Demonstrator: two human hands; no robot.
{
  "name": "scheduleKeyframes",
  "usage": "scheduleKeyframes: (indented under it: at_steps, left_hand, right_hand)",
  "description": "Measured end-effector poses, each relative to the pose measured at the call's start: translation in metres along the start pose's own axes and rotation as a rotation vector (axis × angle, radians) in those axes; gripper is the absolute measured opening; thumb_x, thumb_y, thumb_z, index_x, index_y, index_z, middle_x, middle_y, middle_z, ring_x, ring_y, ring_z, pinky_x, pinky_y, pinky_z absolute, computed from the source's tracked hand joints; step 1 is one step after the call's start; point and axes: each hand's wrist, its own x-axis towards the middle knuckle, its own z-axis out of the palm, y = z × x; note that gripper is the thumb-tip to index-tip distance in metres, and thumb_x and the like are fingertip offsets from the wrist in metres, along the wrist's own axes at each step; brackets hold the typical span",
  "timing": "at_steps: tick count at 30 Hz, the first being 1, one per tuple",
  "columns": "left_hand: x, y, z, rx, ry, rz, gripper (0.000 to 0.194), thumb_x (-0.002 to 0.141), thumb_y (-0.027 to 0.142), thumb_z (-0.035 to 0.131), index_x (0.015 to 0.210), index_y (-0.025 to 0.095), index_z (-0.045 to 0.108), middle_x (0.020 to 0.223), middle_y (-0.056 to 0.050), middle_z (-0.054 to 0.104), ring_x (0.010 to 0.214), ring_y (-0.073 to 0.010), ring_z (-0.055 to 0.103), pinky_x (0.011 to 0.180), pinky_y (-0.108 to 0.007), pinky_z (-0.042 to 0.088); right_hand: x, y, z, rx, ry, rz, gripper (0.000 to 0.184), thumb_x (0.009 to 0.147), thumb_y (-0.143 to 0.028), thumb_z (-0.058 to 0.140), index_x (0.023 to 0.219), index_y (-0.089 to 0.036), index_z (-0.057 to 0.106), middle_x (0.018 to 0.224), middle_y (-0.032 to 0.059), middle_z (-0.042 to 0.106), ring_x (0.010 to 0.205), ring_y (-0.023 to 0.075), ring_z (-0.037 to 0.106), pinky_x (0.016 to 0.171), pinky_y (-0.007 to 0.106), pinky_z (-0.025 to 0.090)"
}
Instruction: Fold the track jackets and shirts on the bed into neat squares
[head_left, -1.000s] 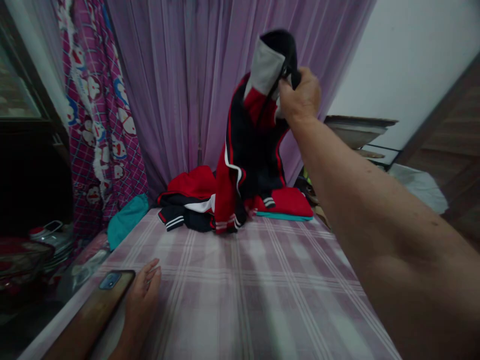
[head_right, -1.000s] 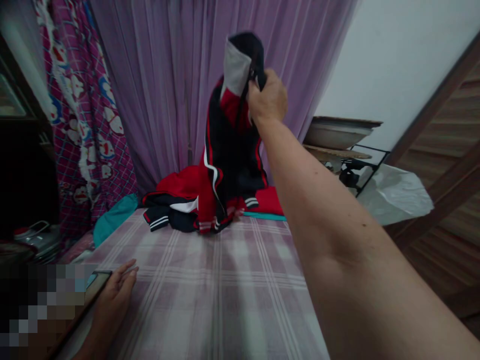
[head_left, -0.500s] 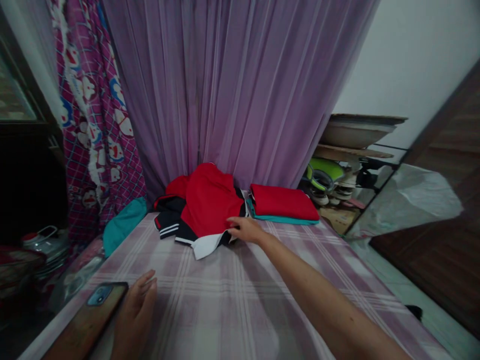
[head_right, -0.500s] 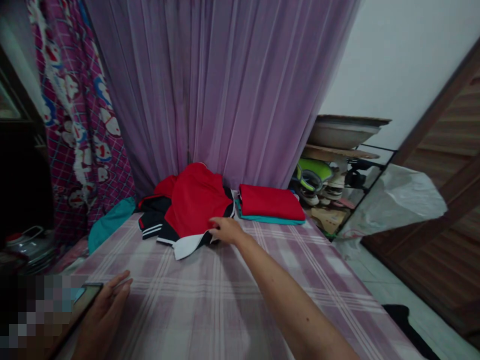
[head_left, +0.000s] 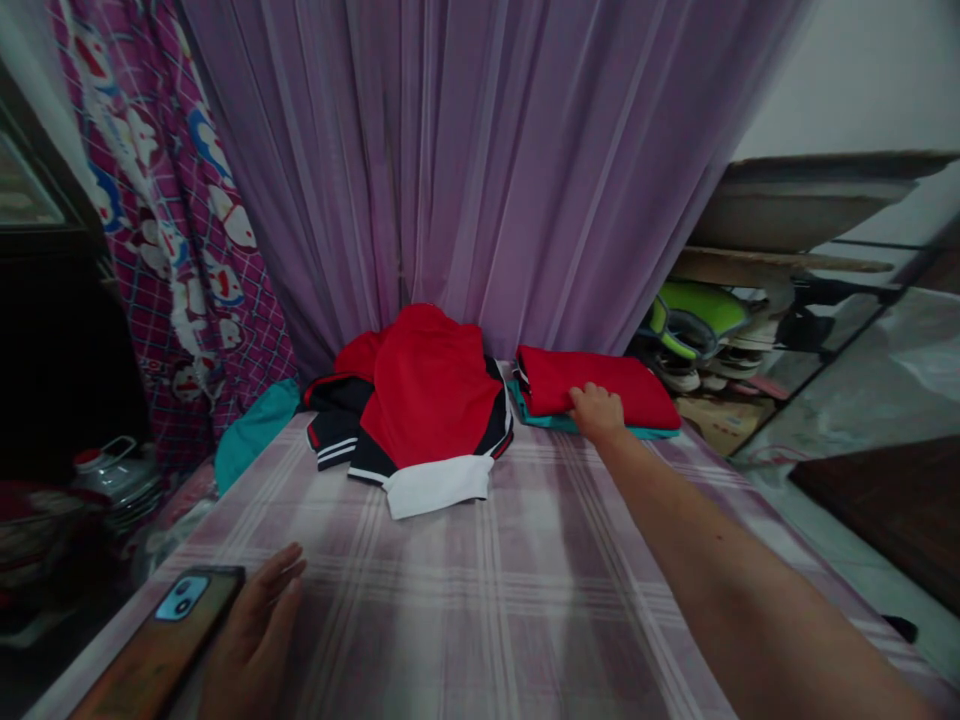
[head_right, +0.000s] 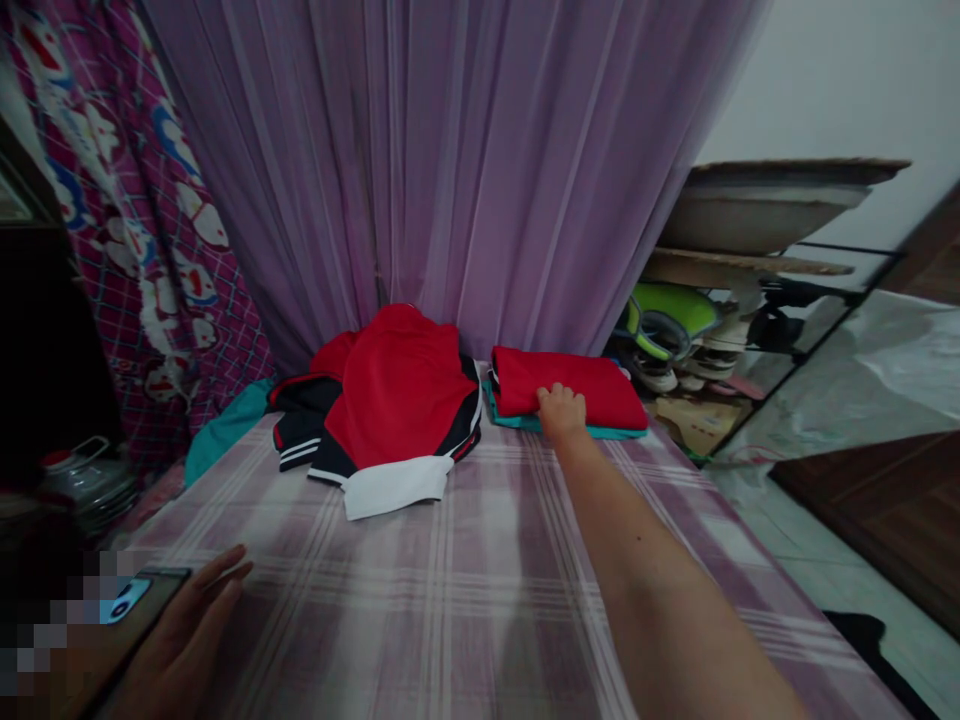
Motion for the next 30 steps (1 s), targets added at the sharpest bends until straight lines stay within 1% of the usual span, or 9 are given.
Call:
scheduleKeyframes:
  at_steps: [6, 11, 13, 15, 17, 22, 24, 28, 30]
  left_hand:
    - [-0.002, 0.002, -0.004, 0.035, -0.015, 0.003, 0.052, 0.075, 0.058, 0.052, 0.111, 0.024, 0.066, 0.124, -0.008, 0.069, 0.123, -0.0319, 0.059, 0.105, -0.048, 0.048]
    - [0.000, -0.002, 0.000, -0.019, 0.022, 0.060, 0.049, 0.074, 0.057, 0.054, 0.109, 0.024, 0.067, 0.119, -0.007, 0.071, 0.115, -0.0303, 0.064, 0.096, -0.043, 0.054]
    - [0.003, -0.006, 0.003, -0.045, 0.036, 0.077, 0.049, 0.074, 0.058, 0.054, 0.107, 0.024, 0.067, 0.120, -0.007, 0.071, 0.112, -0.0296, 0.065, 0.095, -0.041, 0.055]
    - [0.007, -0.010, 0.005, -0.080, 0.015, 0.077, 0.052, 0.073, 0.059, 0.054, 0.109, 0.023, 0.066, 0.118, -0.008, 0.071, 0.108, -0.0290, 0.067, 0.091, -0.040, 0.056]
    - [0.010, -0.014, 0.005, -0.111, -0.011, 0.065, 0.055, 0.073, 0.060, 0.054, 0.111, 0.021, 0.065, 0.116, -0.010, 0.071, 0.107, -0.0288, 0.068, 0.090, -0.039, 0.056]
    - [0.013, -0.015, 0.005, -0.122, -0.007, 0.036, 0.062, 0.072, 0.060, 0.053, 0.114, 0.017, 0.064, 0.116, -0.014, 0.070, 0.107, -0.0288, 0.067, 0.091, -0.039, 0.054]
    - [0.011, -0.013, 0.006, -0.117, -0.013, 0.046, 0.060, 0.071, 0.058, 0.054, 0.114, 0.017, 0.064, 0.117, -0.014, 0.070, 0.106, -0.0280, 0.068, 0.091, -0.038, 0.055]
    - [0.009, -0.008, 0.006, -0.103, -0.008, 0.055, 0.054, 0.072, 0.055, 0.056, 0.112, 0.019, 0.065, 0.114, -0.011, 0.071, 0.104, -0.0265, 0.069, 0.089, -0.035, 0.055]
    - [0.009, -0.007, 0.007, -0.102, -0.003, 0.056, 0.051, 0.073, 0.054, 0.056, 0.110, 0.021, 0.066, 0.110, -0.009, 0.072, 0.101, -0.0258, 0.070, 0.088, -0.034, 0.056]
  right_hand:
    - [-0.035, 0.015, -0.046, -0.010, -0.128, -0.284, 0.032, 0.091, -0.026, 0.051, 0.118, -0.016, 0.066, 0.115, 0.0173, 0.070, 0.105, 0.0292, 0.065, 0.084, 0.037, 0.046]
    - [-0.090, 0.013, -0.067, 0.364, -0.573, -0.779, 0.028, 0.087, -0.040, 0.059, 0.100, -0.020, 0.073, 0.095, 0.0066, 0.075, 0.088, 0.0227, 0.069, 0.078, 0.030, 0.049]
    - [-0.092, 0.010, -0.062, 0.477, -0.525, -0.732, 0.031, 0.090, -0.039, 0.054, 0.108, -0.021, 0.072, 0.105, 0.0057, 0.075, 0.098, 0.0219, 0.068, 0.085, 0.030, 0.049]
    - [-0.083, 0.005, -0.053, 0.420, -0.345, -0.505, 0.042, 0.091, -0.040, 0.053, 0.126, -0.021, 0.065, 0.131, 0.0093, 0.066, 0.120, 0.0254, 0.059, 0.098, 0.034, 0.045]
    - [-0.074, -0.001, -0.044, 0.323, -0.294, -0.332, 0.054, 0.090, -0.045, 0.055, 0.138, -0.021, 0.056, 0.144, 0.0122, 0.055, 0.131, 0.0289, 0.051, 0.104, 0.038, 0.042]
    - [-0.083, -0.006, -0.053, 0.299, -0.415, -0.366, 0.042, 0.088, -0.048, 0.059, 0.116, -0.019, 0.072, 0.121, 0.0127, 0.071, 0.111, 0.0287, 0.065, 0.094, 0.035, 0.048]
    - [-0.098, 0.004, -0.072, 0.361, -0.556, -0.460, 0.044, 0.088, -0.056, 0.057, 0.103, -0.020, 0.076, 0.108, 0.0092, 0.075, 0.101, 0.0259, 0.068, 0.087, 0.032, 0.050]
    - [-0.112, 0.030, -0.109, 0.587, -1.090, -0.534, 0.068, 0.087, -0.074, 0.043, 0.105, -0.017, 0.075, 0.093, 0.0082, 0.077, 0.088, 0.0215, 0.071, 0.076, 0.029, 0.054]
    - [-0.106, 0.035, -0.112, 0.534, -1.039, -0.400, 0.064, 0.090, -0.069, 0.043, 0.108, -0.016, 0.074, 0.091, 0.0088, 0.077, 0.083, 0.0202, 0.072, 0.075, 0.030, 0.055]
